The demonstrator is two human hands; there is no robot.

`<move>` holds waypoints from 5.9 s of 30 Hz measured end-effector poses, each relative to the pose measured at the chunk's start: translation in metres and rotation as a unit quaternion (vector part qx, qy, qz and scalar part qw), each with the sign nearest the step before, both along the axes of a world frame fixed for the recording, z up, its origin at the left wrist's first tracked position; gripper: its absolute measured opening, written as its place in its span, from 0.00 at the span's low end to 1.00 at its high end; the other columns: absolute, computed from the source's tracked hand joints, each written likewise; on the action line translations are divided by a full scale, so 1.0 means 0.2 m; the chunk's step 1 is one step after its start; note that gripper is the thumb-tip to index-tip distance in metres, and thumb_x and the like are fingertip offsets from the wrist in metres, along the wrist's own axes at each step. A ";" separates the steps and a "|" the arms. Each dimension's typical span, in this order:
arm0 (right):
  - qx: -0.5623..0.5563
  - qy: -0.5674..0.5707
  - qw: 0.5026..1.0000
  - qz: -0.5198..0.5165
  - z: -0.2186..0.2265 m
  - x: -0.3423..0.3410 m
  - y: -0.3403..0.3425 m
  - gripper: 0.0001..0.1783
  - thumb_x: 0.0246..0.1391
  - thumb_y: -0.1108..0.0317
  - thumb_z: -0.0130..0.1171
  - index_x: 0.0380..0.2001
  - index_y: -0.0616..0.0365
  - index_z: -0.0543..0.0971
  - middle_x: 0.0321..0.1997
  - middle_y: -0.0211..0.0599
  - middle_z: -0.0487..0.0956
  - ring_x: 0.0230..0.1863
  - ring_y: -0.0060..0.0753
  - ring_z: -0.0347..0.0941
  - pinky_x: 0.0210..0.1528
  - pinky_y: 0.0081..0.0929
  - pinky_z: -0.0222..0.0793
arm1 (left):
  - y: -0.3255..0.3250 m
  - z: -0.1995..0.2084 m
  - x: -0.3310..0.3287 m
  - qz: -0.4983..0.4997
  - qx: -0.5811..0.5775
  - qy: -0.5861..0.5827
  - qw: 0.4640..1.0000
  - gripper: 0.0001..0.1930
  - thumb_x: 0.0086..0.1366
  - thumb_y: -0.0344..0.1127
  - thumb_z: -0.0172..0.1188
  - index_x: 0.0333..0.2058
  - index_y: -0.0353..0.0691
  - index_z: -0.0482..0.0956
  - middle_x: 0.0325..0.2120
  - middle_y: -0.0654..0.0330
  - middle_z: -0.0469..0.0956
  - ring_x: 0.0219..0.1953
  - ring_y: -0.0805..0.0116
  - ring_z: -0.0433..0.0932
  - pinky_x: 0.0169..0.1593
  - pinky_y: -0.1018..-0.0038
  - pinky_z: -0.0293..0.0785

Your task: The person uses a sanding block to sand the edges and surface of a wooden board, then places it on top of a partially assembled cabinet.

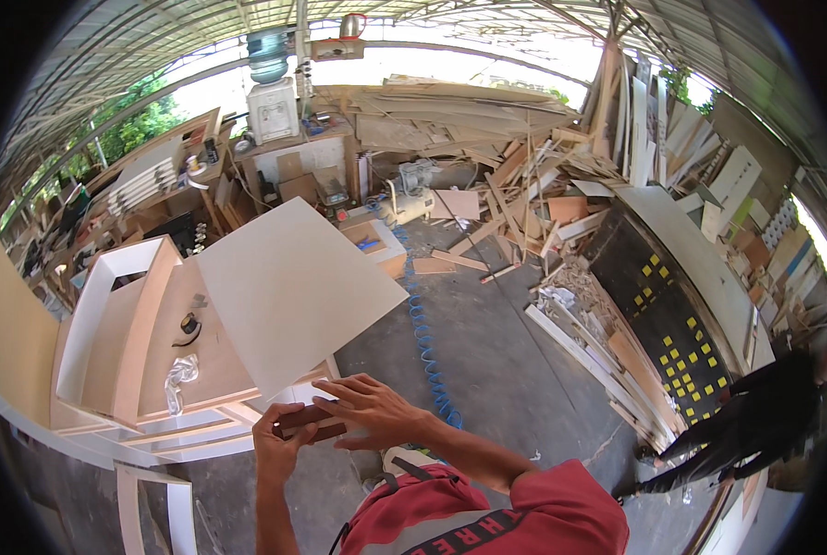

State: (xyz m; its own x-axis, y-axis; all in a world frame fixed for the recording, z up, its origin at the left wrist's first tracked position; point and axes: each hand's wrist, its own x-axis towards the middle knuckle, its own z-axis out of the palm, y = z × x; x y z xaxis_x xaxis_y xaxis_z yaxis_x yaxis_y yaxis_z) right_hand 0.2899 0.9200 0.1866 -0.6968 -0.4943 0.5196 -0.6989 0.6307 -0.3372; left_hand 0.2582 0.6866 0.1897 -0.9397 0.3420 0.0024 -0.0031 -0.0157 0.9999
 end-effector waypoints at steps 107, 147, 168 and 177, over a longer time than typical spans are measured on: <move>-0.493 -0.480 0.662 -0.297 -0.78 -0.60 1.23 0.24 0.57 0.50 0.70 0.38 0.65 0.85 0.29 0.30 0.81 0.33 0.20 0.78 0.37 0.20 0.72 | -0.01 0.94 -0.80 0.222 -0.398 0.311 0.834 0.17 0.66 0.29 0.61 0.52 0.26 0.79 0.44 0.47 0.83 0.46 0.59 0.81 0.54 0.68 0.74; -0.015 -0.103 0.985 -0.136 -0.88 -0.48 0.22 0.44 0.53 0.63 0.67 0.71 0.54 0.62 0.53 0.43 0.70 0.54 0.47 0.66 0.58 0.44 0.64 | -0.26 -1.15 -0.10 0.322 -0.010 -0.199 0.925 0.36 0.74 0.36 0.57 0.74 0.47 0.50 0.58 0.53 0.71 0.53 0.61 0.75 0.47 0.61 0.77; -0.498 -0.240 0.753 -0.356 -1.21 -0.36 0.04 0.36 0.62 0.68 0.63 0.68 0.60 0.59 0.50 0.43 0.64 0.52 0.38 0.65 0.54 0.32 0.66 | -0.24 -0.94 -0.12 0.307 -0.066 -0.239 0.919 0.25 0.74 0.30 0.54 0.68 0.48 0.61 0.46 0.61 0.77 0.36 0.72 0.79 0.26 0.76 0.74; -0.709 -0.183 0.569 -0.375 -1.20 -0.81 0.60 0.34 0.67 0.61 0.59 0.70 0.57 0.60 0.41 0.29 0.75 0.41 0.24 0.72 0.43 0.25 0.72 | -0.28 -0.97 -0.15 0.251 -0.070 -0.269 0.927 0.31 0.75 0.32 0.53 0.72 0.55 0.52 0.59 0.55 0.71 0.54 0.58 0.76 0.47 0.55 0.81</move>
State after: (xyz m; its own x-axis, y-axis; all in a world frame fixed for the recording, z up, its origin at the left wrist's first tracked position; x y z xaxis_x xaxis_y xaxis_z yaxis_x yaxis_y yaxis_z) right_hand 0.1279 1.0405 -0.0527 -0.6252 0.7479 -0.2230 -0.1310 -0.3823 -0.9147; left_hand 0.2282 0.6306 -0.0035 -0.8327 -0.1767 -0.5247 -0.5300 -0.0199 0.8478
